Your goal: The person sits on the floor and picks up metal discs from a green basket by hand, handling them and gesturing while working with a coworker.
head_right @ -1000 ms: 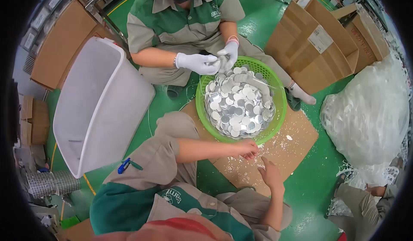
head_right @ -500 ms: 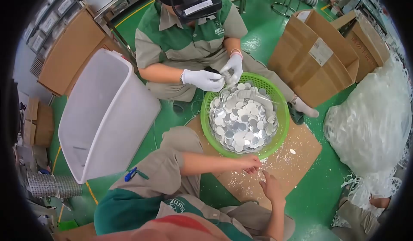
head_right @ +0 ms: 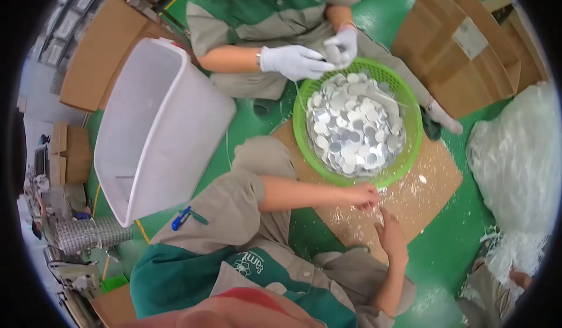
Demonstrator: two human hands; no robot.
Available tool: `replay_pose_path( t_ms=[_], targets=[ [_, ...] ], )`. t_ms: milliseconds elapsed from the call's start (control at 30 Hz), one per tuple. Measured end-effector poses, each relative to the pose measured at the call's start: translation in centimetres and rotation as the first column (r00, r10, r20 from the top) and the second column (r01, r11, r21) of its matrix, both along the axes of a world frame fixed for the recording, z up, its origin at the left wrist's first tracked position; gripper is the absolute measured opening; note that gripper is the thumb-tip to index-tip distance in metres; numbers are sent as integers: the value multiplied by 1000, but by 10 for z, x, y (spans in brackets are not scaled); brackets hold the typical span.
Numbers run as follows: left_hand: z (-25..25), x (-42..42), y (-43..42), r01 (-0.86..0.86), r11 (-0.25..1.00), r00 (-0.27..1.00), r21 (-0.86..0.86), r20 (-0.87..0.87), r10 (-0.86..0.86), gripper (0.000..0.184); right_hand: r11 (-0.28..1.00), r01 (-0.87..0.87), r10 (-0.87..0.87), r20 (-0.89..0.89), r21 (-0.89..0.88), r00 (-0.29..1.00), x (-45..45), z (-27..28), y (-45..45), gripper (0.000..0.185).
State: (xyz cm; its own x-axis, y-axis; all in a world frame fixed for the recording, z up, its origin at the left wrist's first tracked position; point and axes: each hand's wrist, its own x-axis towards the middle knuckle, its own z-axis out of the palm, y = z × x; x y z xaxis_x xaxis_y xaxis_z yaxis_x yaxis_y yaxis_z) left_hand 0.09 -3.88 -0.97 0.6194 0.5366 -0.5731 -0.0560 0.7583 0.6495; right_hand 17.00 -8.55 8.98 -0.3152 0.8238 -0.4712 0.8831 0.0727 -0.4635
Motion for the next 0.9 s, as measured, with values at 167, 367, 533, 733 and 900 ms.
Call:
replay_pose_path(
  t_ms=[167,367,533,733,900],
  targets=[
    [12,-5,11,113,992,994,56,-10,-112,16,1000,-6,6,20,12,1000,2,7,-3,47],
    [12,-5,9,106,993,994,56,-29,-104,17,999,-18,19,-9,42,1000,4,3,-3,48],
    [16,-7,11,85,993,996,77,-37,-82,14,999,-31,29,49,40,998,0,3,-4,48],
    [6,-4,4,40,992,998,119,-51,-34,12,1000,2,-1,13,-10,1000,-1,8,-11,47],
    [-2,-1,8,147,972,986,183,-105,-130,15,998,-50,49,28,45,998,11,-7,-14,48]
  ],
)
